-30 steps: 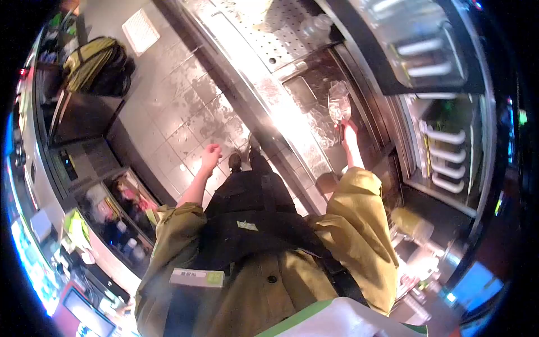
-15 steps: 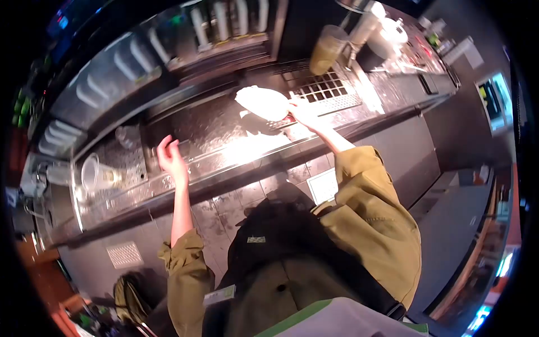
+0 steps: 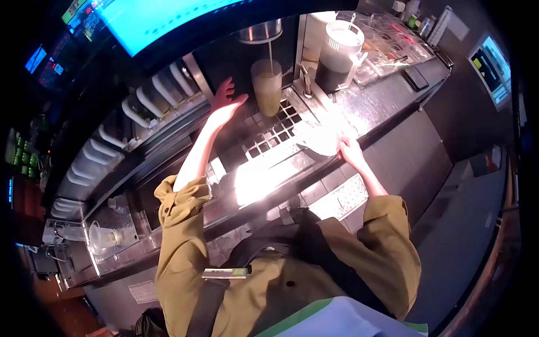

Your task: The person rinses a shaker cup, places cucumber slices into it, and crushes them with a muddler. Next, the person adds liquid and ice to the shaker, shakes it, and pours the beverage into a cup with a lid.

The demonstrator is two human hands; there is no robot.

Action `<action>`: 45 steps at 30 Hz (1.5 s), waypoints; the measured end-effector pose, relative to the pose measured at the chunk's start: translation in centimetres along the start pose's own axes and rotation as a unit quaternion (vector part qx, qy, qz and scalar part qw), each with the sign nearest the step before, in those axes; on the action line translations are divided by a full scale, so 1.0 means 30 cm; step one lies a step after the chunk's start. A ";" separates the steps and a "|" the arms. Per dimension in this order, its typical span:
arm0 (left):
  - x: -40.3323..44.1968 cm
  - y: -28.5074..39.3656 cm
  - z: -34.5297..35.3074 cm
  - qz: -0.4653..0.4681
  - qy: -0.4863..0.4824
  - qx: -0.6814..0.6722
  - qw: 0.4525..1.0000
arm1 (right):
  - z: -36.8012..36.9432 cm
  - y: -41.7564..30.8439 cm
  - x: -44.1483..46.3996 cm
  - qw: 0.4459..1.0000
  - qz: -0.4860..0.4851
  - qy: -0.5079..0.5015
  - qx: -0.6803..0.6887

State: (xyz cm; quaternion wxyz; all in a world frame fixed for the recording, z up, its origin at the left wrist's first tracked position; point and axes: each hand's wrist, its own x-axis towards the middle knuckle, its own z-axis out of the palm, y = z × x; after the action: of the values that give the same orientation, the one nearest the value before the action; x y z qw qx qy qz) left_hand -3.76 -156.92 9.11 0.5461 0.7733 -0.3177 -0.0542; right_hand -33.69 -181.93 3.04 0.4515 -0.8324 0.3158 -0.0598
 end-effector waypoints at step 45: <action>0.261 0.056 0.229 0.036 -0.019 0.084 0.996 | -0.183 -0.056 0.458 0.992 -0.088 -0.028 0.082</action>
State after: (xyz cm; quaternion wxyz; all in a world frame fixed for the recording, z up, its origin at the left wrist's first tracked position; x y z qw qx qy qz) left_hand -1.24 -167.15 9.92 0.4742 0.8036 -0.3591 -0.0227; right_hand -24.12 -193.15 5.02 0.5201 -0.8183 0.2226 -0.1016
